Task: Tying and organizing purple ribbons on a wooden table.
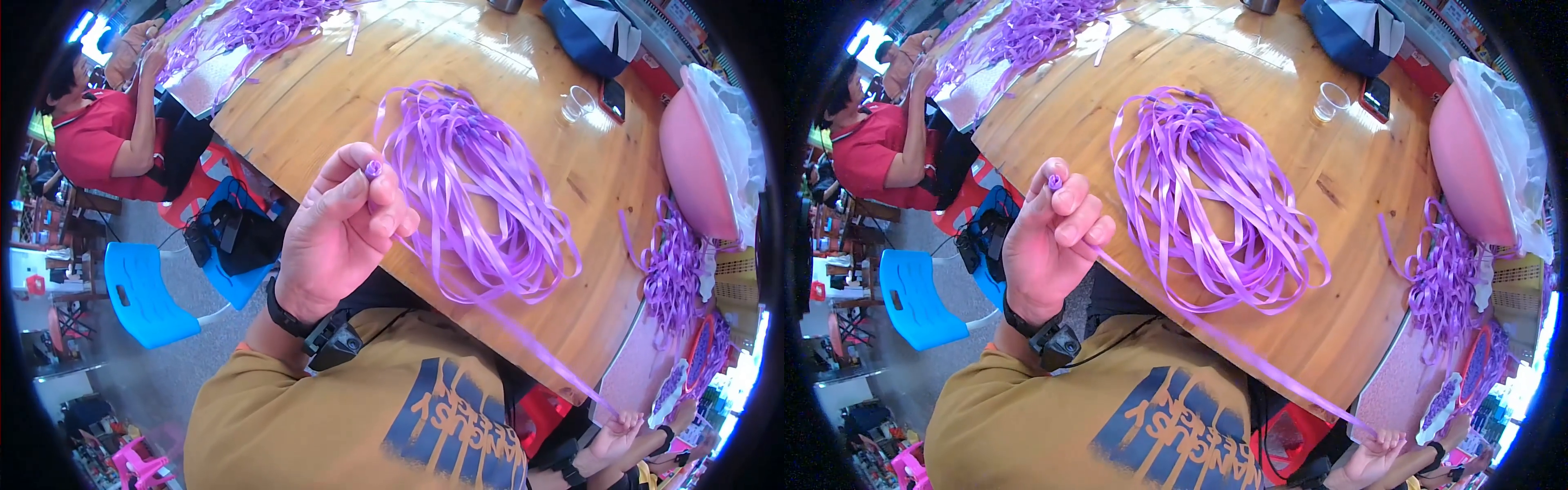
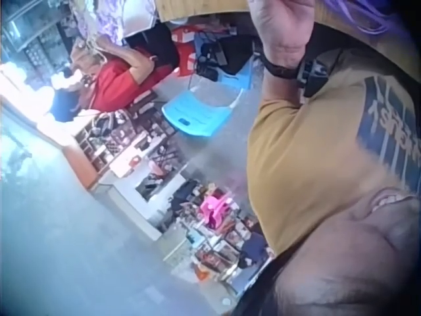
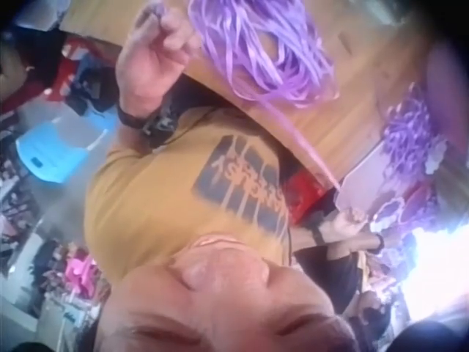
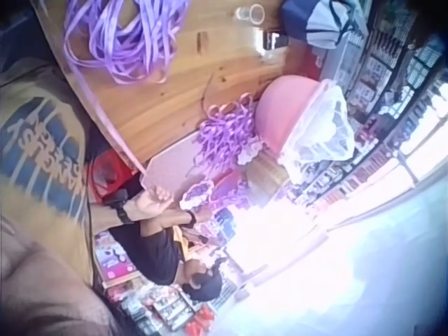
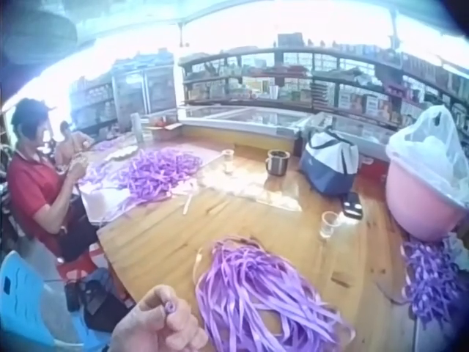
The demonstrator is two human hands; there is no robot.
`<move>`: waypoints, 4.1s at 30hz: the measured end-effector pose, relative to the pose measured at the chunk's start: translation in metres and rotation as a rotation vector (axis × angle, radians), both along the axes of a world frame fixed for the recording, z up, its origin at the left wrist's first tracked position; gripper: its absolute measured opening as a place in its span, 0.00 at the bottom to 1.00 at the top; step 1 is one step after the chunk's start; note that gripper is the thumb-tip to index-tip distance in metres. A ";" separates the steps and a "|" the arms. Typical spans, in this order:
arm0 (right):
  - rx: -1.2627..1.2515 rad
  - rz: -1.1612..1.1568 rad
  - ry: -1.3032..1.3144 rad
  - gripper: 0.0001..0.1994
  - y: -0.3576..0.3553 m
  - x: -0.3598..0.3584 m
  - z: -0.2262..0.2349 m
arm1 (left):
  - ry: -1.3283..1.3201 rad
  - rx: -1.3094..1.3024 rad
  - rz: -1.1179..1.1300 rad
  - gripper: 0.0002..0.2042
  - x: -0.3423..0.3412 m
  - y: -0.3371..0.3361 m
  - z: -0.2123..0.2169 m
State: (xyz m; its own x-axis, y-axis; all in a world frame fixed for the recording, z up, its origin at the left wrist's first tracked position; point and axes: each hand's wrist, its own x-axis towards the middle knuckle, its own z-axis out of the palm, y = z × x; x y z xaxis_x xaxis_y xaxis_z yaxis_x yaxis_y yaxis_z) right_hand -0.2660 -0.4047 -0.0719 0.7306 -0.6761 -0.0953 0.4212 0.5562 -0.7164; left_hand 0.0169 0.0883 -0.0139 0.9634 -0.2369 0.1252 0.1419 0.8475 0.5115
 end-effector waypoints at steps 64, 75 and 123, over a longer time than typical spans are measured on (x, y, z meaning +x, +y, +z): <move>-0.448 0.634 0.128 0.15 0.205 0.127 0.068 | -0.228 0.473 -0.839 0.06 -0.041 -0.145 0.020; -0.625 0.545 0.187 0.17 0.204 0.122 0.068 | -0.131 0.645 -0.931 0.06 -0.042 -0.150 0.024; -0.996 0.389 0.051 0.16 0.215 0.141 0.056 | -1.073 0.830 -0.121 0.10 -0.045 -0.145 -0.005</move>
